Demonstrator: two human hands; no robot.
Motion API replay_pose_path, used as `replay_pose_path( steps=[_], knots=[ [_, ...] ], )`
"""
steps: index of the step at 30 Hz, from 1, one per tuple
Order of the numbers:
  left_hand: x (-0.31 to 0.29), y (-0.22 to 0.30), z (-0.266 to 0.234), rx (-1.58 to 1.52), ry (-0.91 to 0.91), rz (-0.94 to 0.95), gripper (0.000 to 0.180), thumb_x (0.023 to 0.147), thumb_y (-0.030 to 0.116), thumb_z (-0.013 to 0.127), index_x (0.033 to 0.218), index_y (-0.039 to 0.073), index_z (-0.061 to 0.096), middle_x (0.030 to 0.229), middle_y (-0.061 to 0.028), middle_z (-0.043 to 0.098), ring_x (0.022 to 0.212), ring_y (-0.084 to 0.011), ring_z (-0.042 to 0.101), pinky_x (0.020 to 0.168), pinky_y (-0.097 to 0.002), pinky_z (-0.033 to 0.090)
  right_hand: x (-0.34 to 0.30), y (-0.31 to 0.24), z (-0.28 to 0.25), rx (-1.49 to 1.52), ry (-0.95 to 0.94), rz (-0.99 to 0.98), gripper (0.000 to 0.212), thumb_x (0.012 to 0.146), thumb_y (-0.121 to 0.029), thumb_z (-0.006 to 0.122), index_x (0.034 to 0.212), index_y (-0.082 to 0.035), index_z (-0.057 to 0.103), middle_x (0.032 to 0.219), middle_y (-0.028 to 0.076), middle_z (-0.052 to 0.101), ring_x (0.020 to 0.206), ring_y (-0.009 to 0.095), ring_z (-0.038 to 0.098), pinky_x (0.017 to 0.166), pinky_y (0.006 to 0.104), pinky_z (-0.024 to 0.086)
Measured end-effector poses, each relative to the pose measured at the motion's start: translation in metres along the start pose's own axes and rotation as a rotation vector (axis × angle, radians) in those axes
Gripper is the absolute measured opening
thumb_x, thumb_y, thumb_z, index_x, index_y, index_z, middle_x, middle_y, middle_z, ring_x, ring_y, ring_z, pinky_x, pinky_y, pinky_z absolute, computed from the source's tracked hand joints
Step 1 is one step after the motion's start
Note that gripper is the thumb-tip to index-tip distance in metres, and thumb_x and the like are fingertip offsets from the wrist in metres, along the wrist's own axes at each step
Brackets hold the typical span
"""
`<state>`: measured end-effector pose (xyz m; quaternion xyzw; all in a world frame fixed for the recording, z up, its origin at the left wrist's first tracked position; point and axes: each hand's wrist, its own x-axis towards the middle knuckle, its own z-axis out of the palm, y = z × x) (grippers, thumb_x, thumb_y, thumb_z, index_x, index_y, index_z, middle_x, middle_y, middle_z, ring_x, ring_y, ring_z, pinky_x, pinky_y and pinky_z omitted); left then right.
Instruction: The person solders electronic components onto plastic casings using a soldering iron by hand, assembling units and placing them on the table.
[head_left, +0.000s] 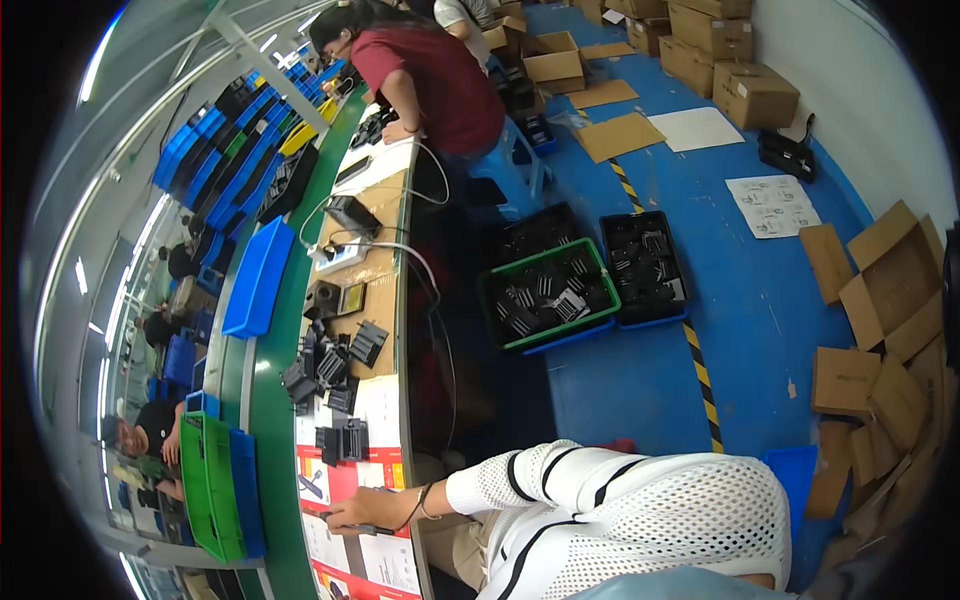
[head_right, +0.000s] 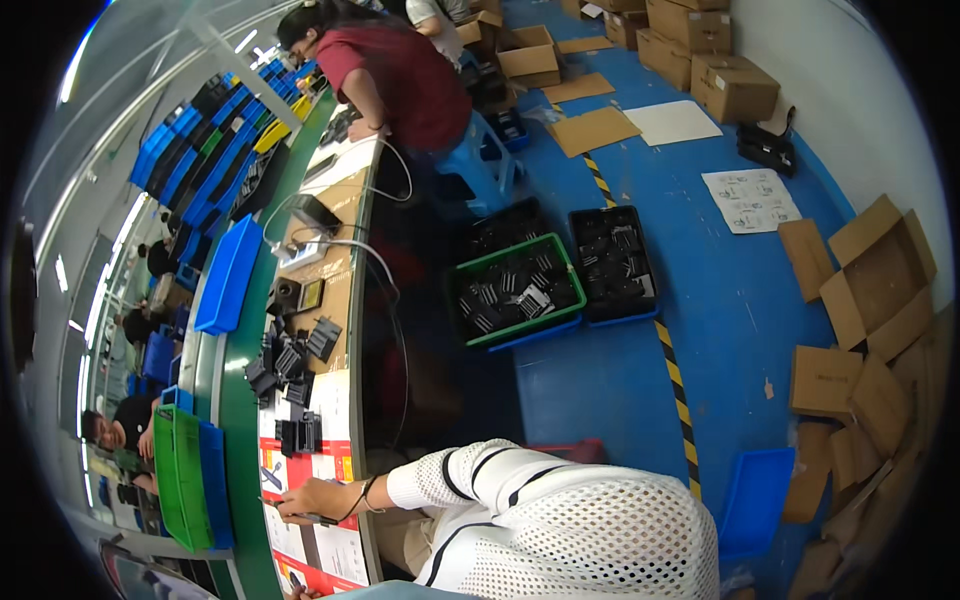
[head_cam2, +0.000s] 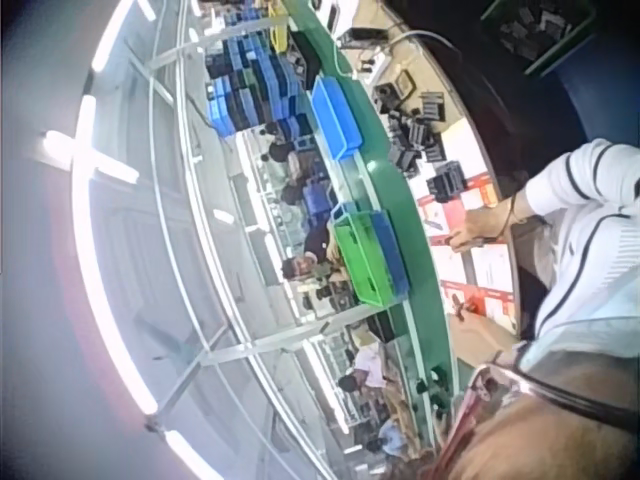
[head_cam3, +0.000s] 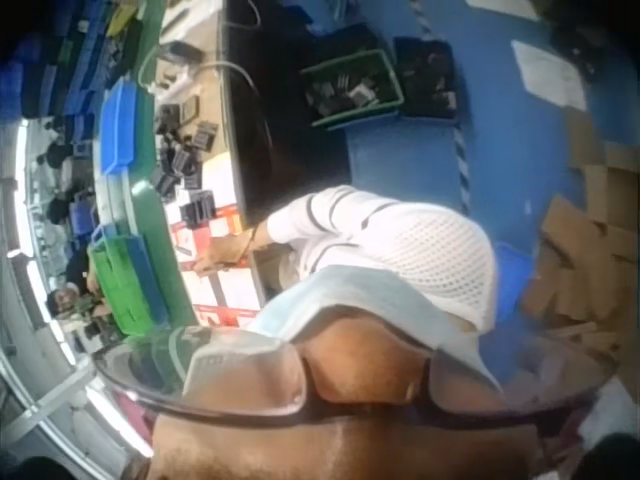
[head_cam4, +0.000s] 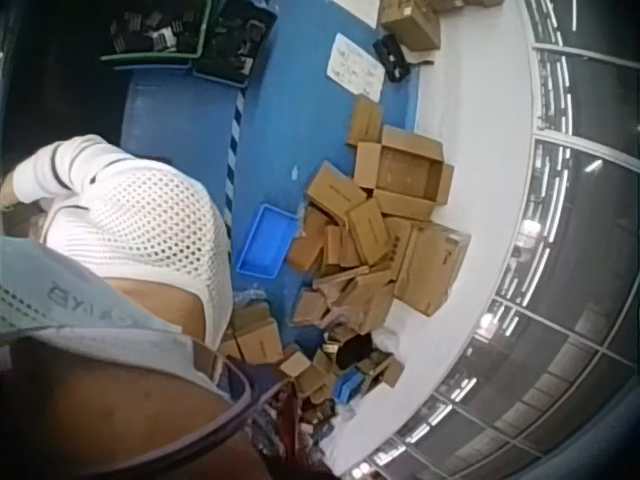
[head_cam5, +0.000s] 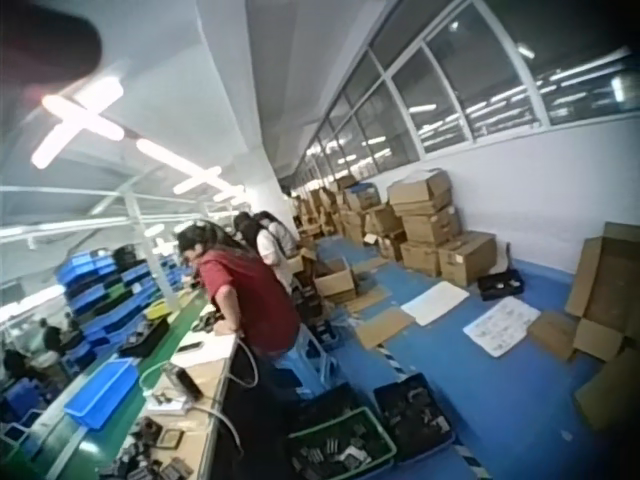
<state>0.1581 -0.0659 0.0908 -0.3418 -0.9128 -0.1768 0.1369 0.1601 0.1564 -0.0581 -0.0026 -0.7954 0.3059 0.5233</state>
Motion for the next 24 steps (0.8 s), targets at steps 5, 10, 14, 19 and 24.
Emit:
replay_pose_path(
  steps=[5,10,14,19,24],
  knots=[
    [-0.015,0.002,0.041,-0.051,0.023,0.033,0.022,0.093,0.019,0.054,0.095,0.005,0.070,0.074,-0.0074,0.066,0.070,-0.0209,0.064,0.067,-0.0320,0.052,-0.011,0.002,-0.026,0.030,0.094,0.025,0.011,0.091,-0.006,0.061,0.088,-0.012,0.052,0.085,0.005,0.054,0.059,0.026,0.052,0.059,0.0344,0.045],
    [-0.031,-0.016,0.060,-0.095,0.091,0.005,0.021,0.092,0.017,0.053,0.094,0.005,0.071,0.075,-0.0082,0.067,0.071,-0.0218,0.064,0.069,-0.0322,0.052,-0.009,0.002,-0.026,0.024,-0.005,-0.013,0.020,0.084,0.001,0.062,0.086,-0.015,0.049,0.082,0.005,0.050,0.056,0.026,0.050,0.059,0.0347,0.045],
    [-0.042,-0.040,0.078,-0.149,0.135,-0.013,0.021,0.092,0.015,0.052,0.093,0.005,0.071,0.075,-0.0090,0.067,0.072,-0.0225,0.064,0.069,-0.0324,0.052,-0.009,0.006,-0.020,0.021,-0.051,-0.048,0.025,0.081,0.003,0.063,0.084,-0.016,0.048,0.079,0.004,0.047,0.055,0.025,0.049,0.059,0.0351,0.044],
    [-0.056,-0.071,0.103,-0.229,0.179,-0.027,0.022,0.091,0.012,0.051,0.092,0.005,0.071,0.075,-0.0099,0.067,0.072,-0.0233,0.063,0.071,-0.0327,0.052,-0.011,0.013,-0.013,-0.013,-0.078,-0.068,0.025,0.081,0.002,0.063,0.083,-0.017,0.047,0.078,0.004,0.046,0.053,0.025,0.048,0.058,0.0352,0.045],
    [-0.071,-0.100,0.127,-0.308,0.241,-0.048,0.022,0.090,0.010,0.050,0.090,0.005,0.072,0.076,-0.0107,0.067,0.073,-0.0242,0.063,0.072,-0.0329,0.052,-0.012,0.009,-0.009,-0.102,-0.085,-0.129,0.023,0.082,0.001,0.063,0.084,-0.016,0.048,0.077,0.005,0.046,0.052,0.024,0.048,0.057,0.0351,0.045]
  ],
)
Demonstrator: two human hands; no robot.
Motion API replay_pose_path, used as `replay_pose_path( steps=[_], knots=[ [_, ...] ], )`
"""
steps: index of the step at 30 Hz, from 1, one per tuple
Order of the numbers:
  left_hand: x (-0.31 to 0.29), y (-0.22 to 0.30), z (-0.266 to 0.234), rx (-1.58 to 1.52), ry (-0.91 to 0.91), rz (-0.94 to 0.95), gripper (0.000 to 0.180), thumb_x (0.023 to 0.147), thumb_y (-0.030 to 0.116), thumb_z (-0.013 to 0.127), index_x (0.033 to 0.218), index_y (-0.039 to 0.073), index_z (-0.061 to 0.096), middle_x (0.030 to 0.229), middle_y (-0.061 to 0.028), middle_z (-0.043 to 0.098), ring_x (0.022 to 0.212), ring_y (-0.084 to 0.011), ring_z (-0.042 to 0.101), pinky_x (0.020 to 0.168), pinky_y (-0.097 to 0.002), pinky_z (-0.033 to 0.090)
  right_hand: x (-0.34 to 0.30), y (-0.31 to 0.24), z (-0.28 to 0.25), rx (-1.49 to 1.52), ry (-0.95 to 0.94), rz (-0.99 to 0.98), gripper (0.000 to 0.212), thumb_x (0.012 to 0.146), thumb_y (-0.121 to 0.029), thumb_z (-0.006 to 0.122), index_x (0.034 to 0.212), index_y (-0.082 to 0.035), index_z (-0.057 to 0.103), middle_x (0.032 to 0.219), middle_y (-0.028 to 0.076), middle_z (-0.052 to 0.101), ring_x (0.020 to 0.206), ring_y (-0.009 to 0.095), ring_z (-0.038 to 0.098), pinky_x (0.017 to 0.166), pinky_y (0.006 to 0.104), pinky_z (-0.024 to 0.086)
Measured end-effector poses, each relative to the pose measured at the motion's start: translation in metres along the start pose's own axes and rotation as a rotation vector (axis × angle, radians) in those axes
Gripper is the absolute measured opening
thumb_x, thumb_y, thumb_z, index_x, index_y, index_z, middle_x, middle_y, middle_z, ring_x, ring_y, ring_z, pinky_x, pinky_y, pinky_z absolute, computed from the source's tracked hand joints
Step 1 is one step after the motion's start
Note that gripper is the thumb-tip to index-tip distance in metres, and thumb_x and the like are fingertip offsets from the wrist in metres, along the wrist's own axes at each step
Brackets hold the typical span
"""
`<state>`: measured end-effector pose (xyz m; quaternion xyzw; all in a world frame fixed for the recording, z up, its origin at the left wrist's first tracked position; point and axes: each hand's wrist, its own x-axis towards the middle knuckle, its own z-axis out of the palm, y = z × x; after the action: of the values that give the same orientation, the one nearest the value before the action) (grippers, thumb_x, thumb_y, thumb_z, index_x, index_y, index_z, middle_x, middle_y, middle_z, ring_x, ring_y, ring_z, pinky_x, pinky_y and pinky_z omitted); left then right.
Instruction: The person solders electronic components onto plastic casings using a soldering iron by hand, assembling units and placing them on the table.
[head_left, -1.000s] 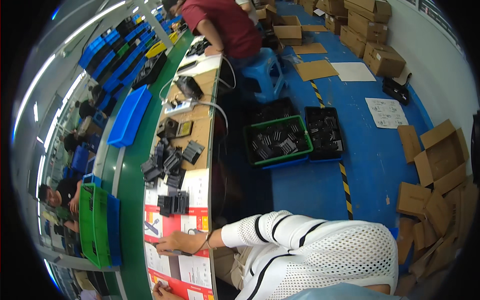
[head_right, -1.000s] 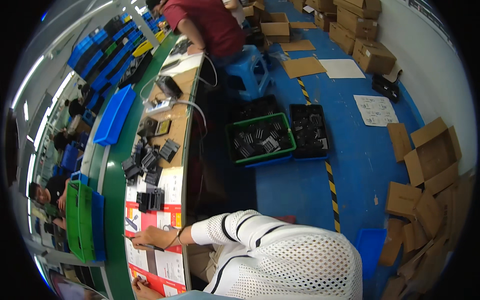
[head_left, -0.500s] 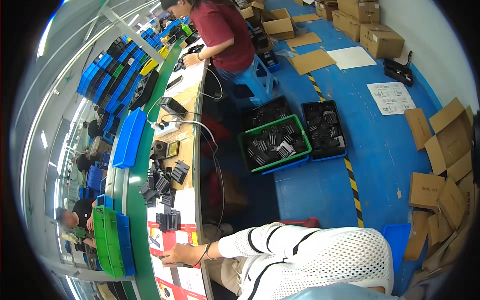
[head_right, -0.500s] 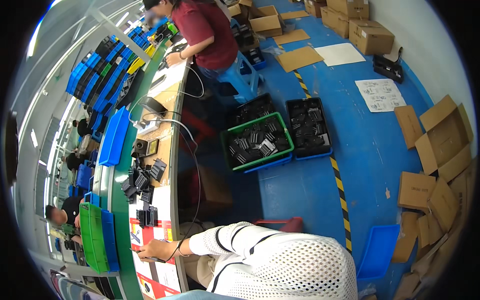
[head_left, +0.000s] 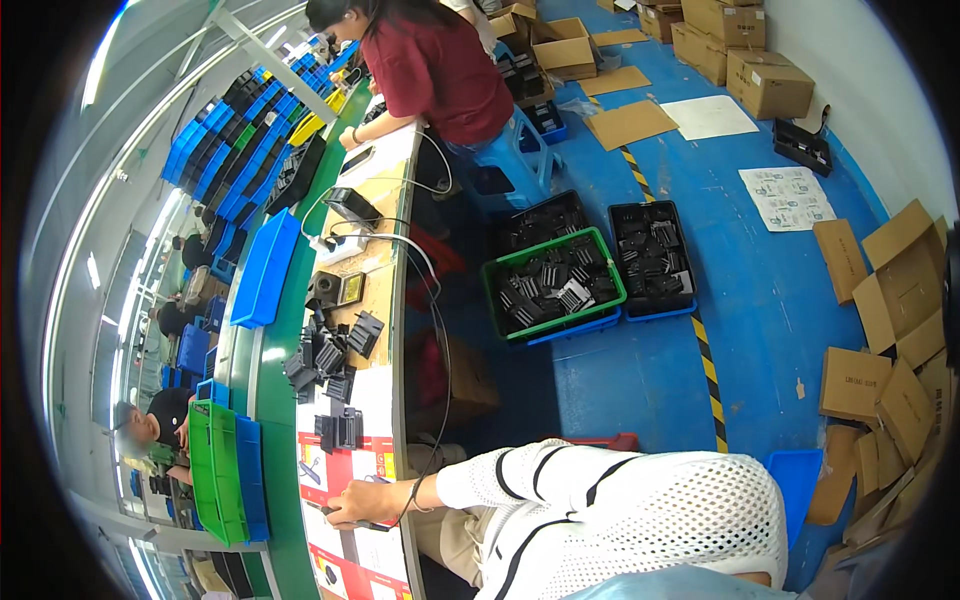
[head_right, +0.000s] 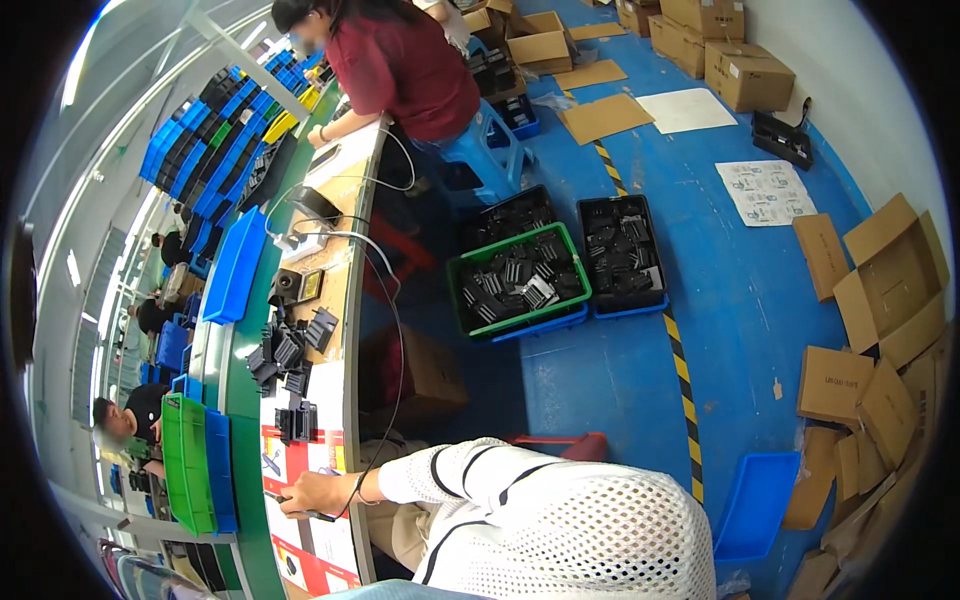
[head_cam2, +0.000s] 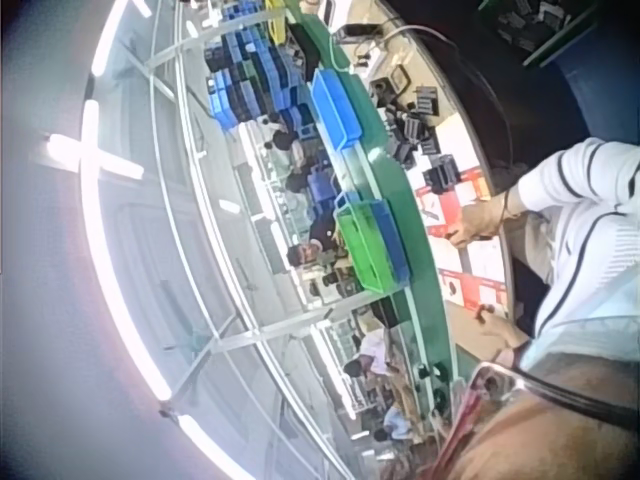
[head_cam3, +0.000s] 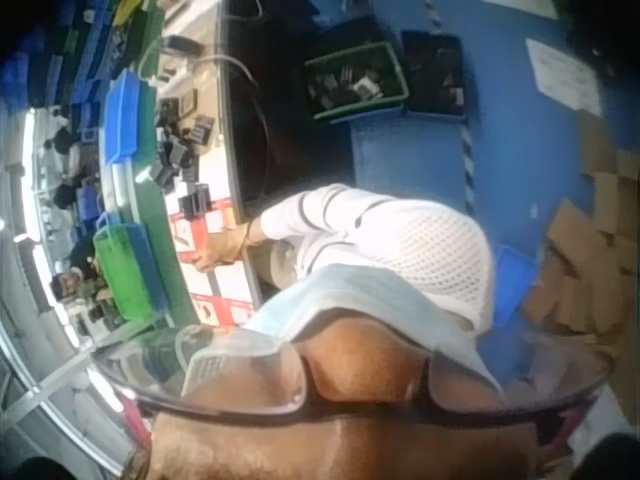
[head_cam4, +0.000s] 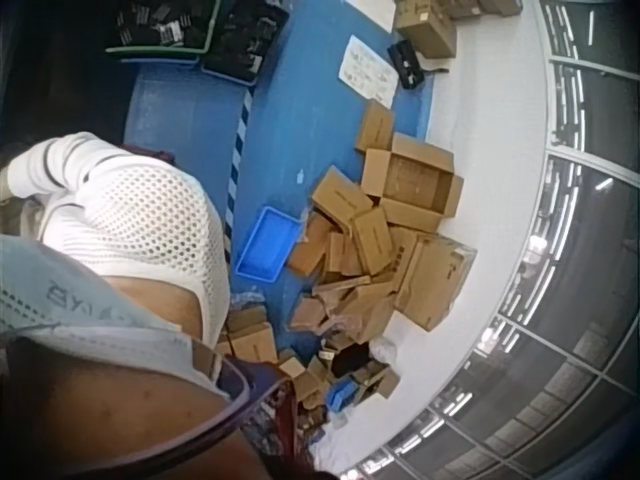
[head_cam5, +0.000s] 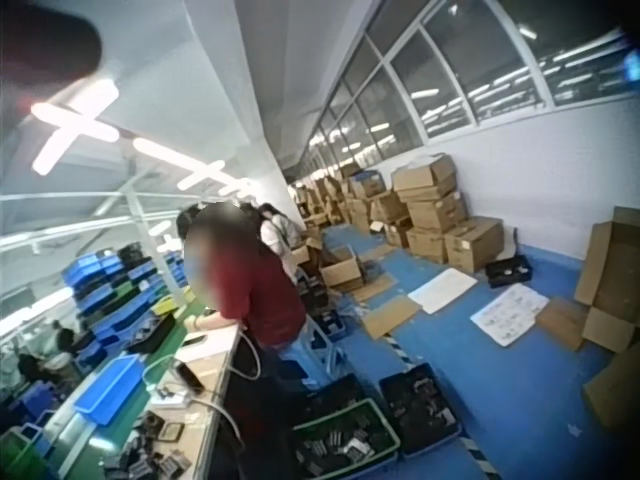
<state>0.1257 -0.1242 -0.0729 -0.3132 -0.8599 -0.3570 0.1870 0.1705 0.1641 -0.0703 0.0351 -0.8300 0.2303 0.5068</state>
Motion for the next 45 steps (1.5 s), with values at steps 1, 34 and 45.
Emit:
replay_pose_path(
  steps=[1,34,45],
  knots=[
    [-0.004,-0.007,0.002,-0.014,0.013,-0.004,0.023,0.090,0.009,0.049,0.090,0.005,0.072,0.076,-0.0109,0.067,0.074,-0.0244,0.063,0.072,-0.0330,0.052,0.000,-0.001,0.000,-0.027,-0.001,-0.016,0.023,0.083,0.001,0.063,0.084,-0.016,0.048,0.077,0.005,0.046,0.052,0.024,0.048,0.056,0.0351,0.045],
    [0.084,-0.107,-0.230,1.172,-0.694,0.740,0.050,0.097,0.028,0.055,0.138,0.000,0.049,0.126,-0.0180,0.059,0.112,-0.0306,0.056,0.106,-0.0365,0.041,-0.004,0.009,0.001,0.008,-0.090,-0.023,0.021,0.083,-0.002,0.067,0.089,-0.014,0.051,0.081,0.006,0.051,0.053,0.023,0.051,0.054,0.0335,0.047],
    [0.153,0.089,-0.133,0.717,-0.008,0.243,0.038,0.103,0.030,0.048,0.127,0.001,0.056,0.113,-0.0162,0.061,0.095,-0.0297,0.055,0.094,-0.0365,0.045,0.046,0.057,-0.027,0.092,-0.177,-0.084,0.024,0.081,0.002,0.066,0.091,-0.014,0.052,0.081,0.004,0.046,0.051,0.021,0.045,0.051,0.0335,0.041]
  ],
)
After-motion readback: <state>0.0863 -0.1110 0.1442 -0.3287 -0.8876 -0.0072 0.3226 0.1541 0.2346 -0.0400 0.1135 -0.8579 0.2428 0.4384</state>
